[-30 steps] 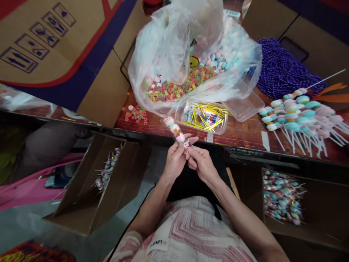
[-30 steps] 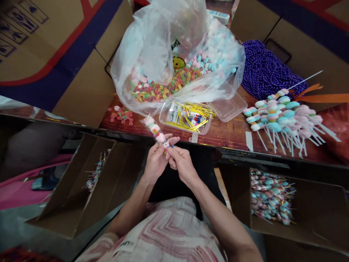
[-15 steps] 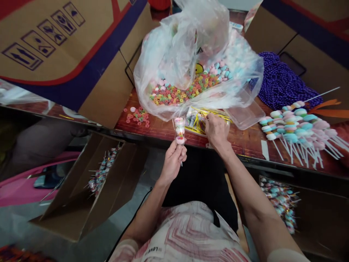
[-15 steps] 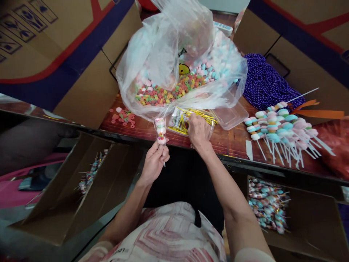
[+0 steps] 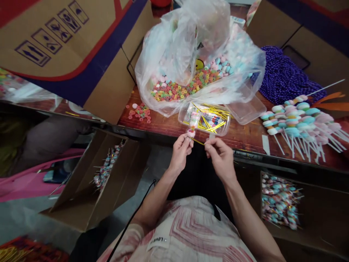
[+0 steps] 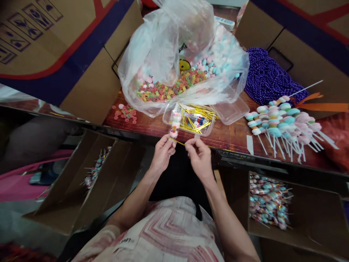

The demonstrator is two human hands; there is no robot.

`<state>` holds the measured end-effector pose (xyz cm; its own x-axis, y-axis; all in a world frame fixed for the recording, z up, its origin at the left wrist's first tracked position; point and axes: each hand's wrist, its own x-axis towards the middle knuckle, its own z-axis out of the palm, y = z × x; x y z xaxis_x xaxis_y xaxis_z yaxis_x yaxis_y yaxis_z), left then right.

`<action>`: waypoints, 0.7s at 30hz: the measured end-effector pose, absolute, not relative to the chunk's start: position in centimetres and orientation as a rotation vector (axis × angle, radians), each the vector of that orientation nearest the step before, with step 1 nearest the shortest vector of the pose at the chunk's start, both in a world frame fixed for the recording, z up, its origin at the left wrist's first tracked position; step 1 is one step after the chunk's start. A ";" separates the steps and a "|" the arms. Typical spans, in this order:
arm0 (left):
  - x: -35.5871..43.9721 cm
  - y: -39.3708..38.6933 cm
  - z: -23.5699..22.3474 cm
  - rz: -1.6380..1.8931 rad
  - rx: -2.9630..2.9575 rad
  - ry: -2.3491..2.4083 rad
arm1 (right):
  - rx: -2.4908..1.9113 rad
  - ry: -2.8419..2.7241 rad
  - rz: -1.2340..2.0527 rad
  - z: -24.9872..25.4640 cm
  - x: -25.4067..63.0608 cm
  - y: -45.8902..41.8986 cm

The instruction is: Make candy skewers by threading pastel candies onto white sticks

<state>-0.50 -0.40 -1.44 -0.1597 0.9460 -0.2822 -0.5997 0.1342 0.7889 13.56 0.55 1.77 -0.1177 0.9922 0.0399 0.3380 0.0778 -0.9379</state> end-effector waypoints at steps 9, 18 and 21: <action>1.0 -1.6 -1.4 1.409 0.610 1.058 | -1.329 -1.489 0.909 -1.0 11.9 -1.0; 1.0 -1.6 -2.7 1.478 0.623 1.081 | -1.358 -1.542 0.895 -1.6 11.6 -1.1; 1.0 -1.7 -2.4 1.459 0.546 1.038 | -1.345 -1.541 0.946 -2.0 11.4 -1.1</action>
<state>1.01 -1.65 -2.39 -0.1864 0.9540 -0.2348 -0.5348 0.1019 0.8388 11.39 -1.06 -1.98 -0.0498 0.9913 0.1217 0.3398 0.1314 -0.9313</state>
